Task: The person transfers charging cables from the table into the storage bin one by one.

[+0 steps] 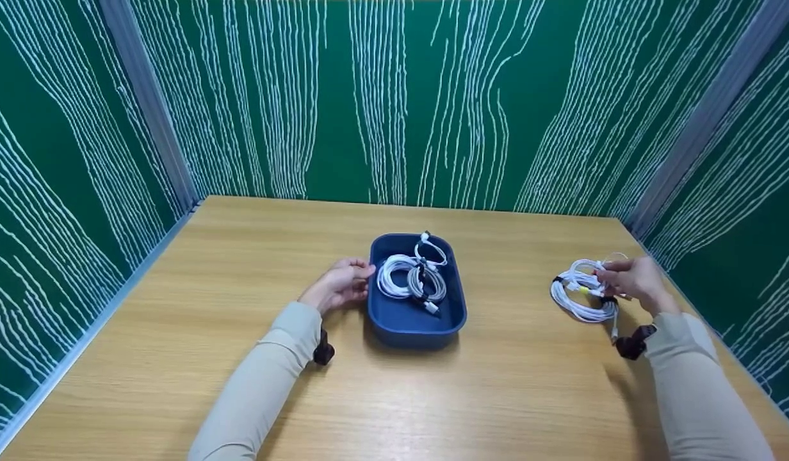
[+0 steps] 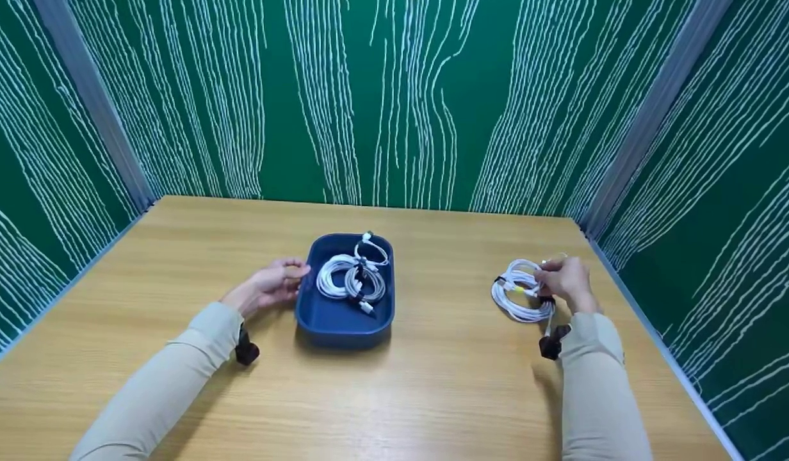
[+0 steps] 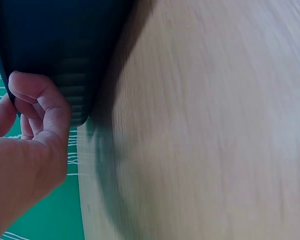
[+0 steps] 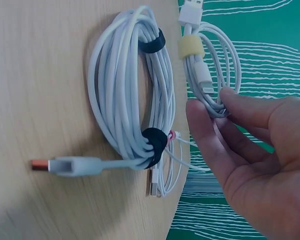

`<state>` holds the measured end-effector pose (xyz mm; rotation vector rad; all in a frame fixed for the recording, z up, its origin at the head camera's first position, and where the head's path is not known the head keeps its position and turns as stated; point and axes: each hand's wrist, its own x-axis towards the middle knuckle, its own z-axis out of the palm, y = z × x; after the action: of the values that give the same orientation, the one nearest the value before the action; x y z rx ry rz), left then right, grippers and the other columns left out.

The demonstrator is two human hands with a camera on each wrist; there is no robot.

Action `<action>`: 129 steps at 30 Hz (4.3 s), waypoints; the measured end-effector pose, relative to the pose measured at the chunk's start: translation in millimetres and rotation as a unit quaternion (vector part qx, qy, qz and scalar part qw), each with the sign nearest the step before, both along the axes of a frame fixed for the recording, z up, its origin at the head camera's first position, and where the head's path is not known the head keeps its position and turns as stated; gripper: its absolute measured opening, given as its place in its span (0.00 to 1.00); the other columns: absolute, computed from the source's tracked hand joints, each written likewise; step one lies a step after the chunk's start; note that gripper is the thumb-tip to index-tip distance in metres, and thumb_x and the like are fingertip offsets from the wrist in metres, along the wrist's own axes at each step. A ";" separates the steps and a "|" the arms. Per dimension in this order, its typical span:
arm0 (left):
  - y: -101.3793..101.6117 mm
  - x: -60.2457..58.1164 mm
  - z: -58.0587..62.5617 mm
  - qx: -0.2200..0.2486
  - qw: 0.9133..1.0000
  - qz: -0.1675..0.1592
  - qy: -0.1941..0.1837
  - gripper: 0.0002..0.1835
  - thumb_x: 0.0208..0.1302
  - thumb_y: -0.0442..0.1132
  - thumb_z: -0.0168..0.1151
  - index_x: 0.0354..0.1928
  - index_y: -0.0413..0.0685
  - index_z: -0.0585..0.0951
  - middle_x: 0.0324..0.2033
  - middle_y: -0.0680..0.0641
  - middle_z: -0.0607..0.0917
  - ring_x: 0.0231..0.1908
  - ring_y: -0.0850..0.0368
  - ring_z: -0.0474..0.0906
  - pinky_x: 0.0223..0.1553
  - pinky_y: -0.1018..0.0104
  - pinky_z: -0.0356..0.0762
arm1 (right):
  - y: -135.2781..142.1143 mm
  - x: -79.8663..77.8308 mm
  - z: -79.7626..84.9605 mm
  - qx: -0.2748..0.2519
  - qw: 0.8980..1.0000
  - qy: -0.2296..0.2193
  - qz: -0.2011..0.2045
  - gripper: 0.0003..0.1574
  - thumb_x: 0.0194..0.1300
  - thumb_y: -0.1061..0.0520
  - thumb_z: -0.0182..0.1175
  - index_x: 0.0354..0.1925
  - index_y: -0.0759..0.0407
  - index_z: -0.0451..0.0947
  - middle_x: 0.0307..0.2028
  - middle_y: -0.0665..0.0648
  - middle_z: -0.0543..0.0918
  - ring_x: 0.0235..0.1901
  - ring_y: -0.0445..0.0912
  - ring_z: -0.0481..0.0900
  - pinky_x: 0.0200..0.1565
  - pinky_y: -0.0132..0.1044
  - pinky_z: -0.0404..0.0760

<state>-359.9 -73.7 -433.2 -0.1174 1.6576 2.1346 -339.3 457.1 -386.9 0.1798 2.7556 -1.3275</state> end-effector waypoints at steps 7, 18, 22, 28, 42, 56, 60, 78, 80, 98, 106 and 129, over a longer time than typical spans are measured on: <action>-0.1 -0.3 0.1 -0.003 1.000 0.001 0.001 0.06 0.68 0.31 0.55 0.37 0.48 0.68 0.26 0.52 0.74 0.24 0.59 0.70 0.26 0.71 0.70 | -6.3 -1.6 -0.3 -0.018 1.000 -0.003 0.003 0.29 0.70 0.58 0.56 0.60 0.77 0.65 0.30 0.43 0.81 0.28 0.38 0.81 0.39 0.34 0.85; -0.4 -0.9 -2.1 0.004 1.000 -0.011 0.008 0.07 0.70 0.32 0.53 0.34 0.49 0.68 0.23 0.53 0.73 0.22 0.60 0.69 0.26 0.71 0.70 | -20.5 -5.0 3.8 -0.014 0.999 -0.016 0.025 0.27 0.71 0.60 0.53 0.61 0.78 0.65 0.33 0.49 0.83 0.30 0.38 0.80 0.41 0.35 0.85; 0.3 -0.4 -0.9 0.003 1.000 -0.008 0.008 0.06 0.70 0.31 0.52 0.35 0.48 0.68 0.24 0.53 0.73 0.22 0.60 0.68 0.26 0.71 0.69 | -24.4 -7.7 4.5 -0.011 0.999 -0.019 0.035 0.28 0.71 0.60 0.53 0.61 0.79 0.65 0.35 0.50 0.84 0.30 0.38 0.81 0.42 0.36 0.85; 0.2 0.7 -0.6 0.002 1.000 -0.001 0.007 0.06 0.70 0.31 0.53 0.36 0.48 0.68 0.25 0.52 0.74 0.22 0.60 0.69 0.26 0.71 0.69 | -32.8 -10.8 3.2 -0.046 0.997 -0.016 0.052 0.29 0.71 0.61 0.53 0.61 0.81 0.62 0.34 0.50 0.86 0.30 0.36 0.82 0.42 0.36 0.85; -1.1 1.1 2.1 0.006 1.000 0.005 0.007 0.06 0.70 0.32 0.53 0.36 0.48 0.67 0.25 0.53 0.73 0.22 0.60 0.69 0.25 0.71 0.70 | -51.2 -8.8 9.7 -0.104 0.992 -0.024 0.069 0.32 0.70 0.60 0.55 0.62 0.82 0.60 0.30 0.46 0.85 0.30 0.35 0.82 0.39 0.29 0.84; 0.2 1.4 0.3 -0.004 1.000 0.010 0.001 0.06 0.69 0.33 0.54 0.35 0.48 0.68 0.25 0.53 0.74 0.23 0.61 0.70 0.26 0.70 0.70 | -68.7 -10.5 8.4 -0.130 0.988 -0.032 0.084 0.31 0.70 0.59 0.56 0.61 0.81 0.62 0.29 0.43 0.85 0.30 0.35 0.81 0.38 0.28 0.84; 0.7 1.5 0.5 -0.009 1.000 0.011 0.002 0.06 0.69 0.33 0.55 0.35 0.49 0.69 0.25 0.53 0.74 0.23 0.60 0.70 0.26 0.70 0.71 | -73.7 -11.8 8.0 -0.130 0.987 -0.032 0.091 0.31 0.70 0.59 0.56 0.61 0.82 0.62 0.28 0.44 0.85 0.30 0.36 0.82 0.37 0.28 0.84; 0.2 0.8 -2.0 -0.004 1.000 0.000 0.005 0.07 0.69 0.32 0.54 0.35 0.48 0.68 0.24 0.53 0.73 0.22 0.60 0.69 0.24 0.72 0.70 | -99.8 -14.8 14.0 -0.141 0.982 -0.037 0.117 0.29 0.69 0.64 0.55 0.60 0.84 0.62 0.33 0.52 0.87 0.31 0.38 0.84 0.37 0.29 0.84; 0.4 0.7 -2.3 -0.004 1.000 0.001 0.005 0.07 0.69 0.32 0.54 0.35 0.48 0.68 0.24 0.53 0.73 0.22 0.60 0.69 0.24 0.72 0.70 | -102.9 -14.6 14.0 -0.144 0.981 -0.040 0.120 0.29 0.69 0.64 0.55 0.60 0.84 0.61 0.34 0.53 0.87 0.32 0.38 0.84 0.38 0.30 0.84; 0.8 1.1 -1.9 -0.003 1.000 0.001 0.006 0.05 0.70 0.31 0.52 0.36 0.48 0.68 0.24 0.53 0.74 0.22 0.61 0.69 0.24 0.72 0.70 | -130.9 -19.6 16.1 -0.149 0.977 -0.036 0.148 0.27 0.68 0.65 0.56 0.59 0.82 0.65 0.35 0.55 0.87 0.33 0.40 0.84 0.38 0.30 0.84; 1.8 1.9 -3.1 0.001 1.000 0.003 0.001 0.06 0.70 0.32 0.53 0.35 0.49 0.68 0.24 0.53 0.73 0.21 0.61 0.68 0.23 0.73 0.68 | -144.8 -18.6 17.6 -0.152 0.976 -0.031 0.154 0.24 0.68 0.66 0.55 0.56 0.83 0.67 0.33 0.55 0.87 0.30 0.39 0.84 0.35 0.29 0.84; 1.9 1.4 -1.9 0.005 1.000 0.002 0.001 0.07 0.70 0.31 0.53 0.34 0.48 0.68 0.24 0.52 0.73 0.22 0.60 0.68 0.25 0.71 0.69 | -196.4 -10.8 29.7 -0.096 0.974 -0.023 0.203 0.16 0.65 0.64 0.60 0.49 0.74 0.78 0.31 0.58 0.86 0.28 0.43 0.84 0.34 0.33 0.85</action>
<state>-358.5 -71.8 -435.1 -0.1151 1.6495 2.1457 -350.1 260.7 -357.2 -0.3410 2.4245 -1.4320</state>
